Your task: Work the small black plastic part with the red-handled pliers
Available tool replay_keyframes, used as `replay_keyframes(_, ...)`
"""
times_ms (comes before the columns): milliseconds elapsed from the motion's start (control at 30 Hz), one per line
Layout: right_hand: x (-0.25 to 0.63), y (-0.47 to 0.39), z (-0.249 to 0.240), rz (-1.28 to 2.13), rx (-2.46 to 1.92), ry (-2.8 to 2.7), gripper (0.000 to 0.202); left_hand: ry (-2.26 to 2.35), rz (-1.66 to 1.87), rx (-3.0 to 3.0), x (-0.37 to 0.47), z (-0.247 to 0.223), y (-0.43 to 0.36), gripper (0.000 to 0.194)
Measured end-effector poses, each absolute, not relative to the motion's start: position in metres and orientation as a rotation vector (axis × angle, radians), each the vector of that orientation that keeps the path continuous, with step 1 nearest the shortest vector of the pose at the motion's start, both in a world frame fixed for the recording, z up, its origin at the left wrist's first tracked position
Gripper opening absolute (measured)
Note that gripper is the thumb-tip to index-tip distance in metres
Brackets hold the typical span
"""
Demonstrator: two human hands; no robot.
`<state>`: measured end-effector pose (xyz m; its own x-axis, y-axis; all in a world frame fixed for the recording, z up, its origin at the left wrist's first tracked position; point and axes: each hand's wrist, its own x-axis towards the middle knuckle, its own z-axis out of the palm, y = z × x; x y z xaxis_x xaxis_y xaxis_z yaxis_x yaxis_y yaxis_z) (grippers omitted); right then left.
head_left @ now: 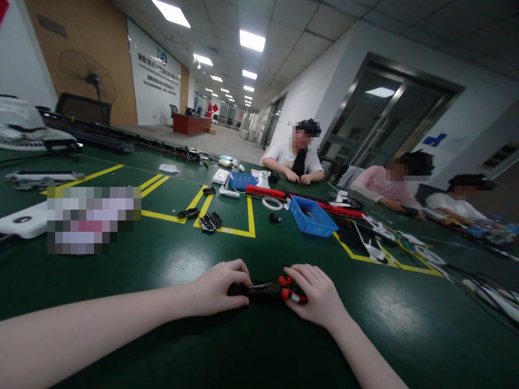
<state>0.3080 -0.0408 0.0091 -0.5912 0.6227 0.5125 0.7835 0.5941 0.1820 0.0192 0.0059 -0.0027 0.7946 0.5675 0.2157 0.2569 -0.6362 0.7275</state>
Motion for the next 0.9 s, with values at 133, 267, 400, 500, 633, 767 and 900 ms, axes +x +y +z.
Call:
replay_keyframes(133, 0.3068, -0.043, 0.0088, -0.527, -1.175, -2.427, 0.038, 0.614, 0.556, 2.263, 0.0193, -0.0023, 0.0055, 0.021)
replay_keyframes(267, 0.3071, -0.0444, 0.0084, -0.492, -1.2, -2.443, 0.035, 0.626, 0.549, 2.255, 0.0197, -0.0034, 0.0056, 0.022)
replay_keyframes(400, 0.3077, -0.0441, 0.0076, -0.448, -1.213, -2.465, 0.034, 0.62, 0.539, 2.252, 0.0193, -0.004, 0.0061, 0.023)
replay_keyframes(500, 0.3082, -0.0435, 0.0071, -0.443, -1.215, -2.473, 0.035, 0.615, 0.543, 2.253, 0.0191, -0.0037, 0.0061, 0.023)
replay_keyframes(633, 0.308, -0.044, 0.0077, -0.469, -1.214, -2.475, 0.035, 0.604, 0.523, 2.26, 0.0194, -0.0013, 0.0057, 0.021)
replay_keyframes(767, 0.3077, -0.0449, 0.0094, -0.478, -1.219, -2.482, 0.037, 0.603, 0.489, 2.255, 0.0203, 0.0027, 0.0068, 0.022)
replay_keyframes(900, 0.3086, -0.0451, 0.0108, -0.488, -1.238, -2.5, 0.04, 0.6, 0.439, 2.249, 0.0205, 0.0053, 0.0092, 0.024)
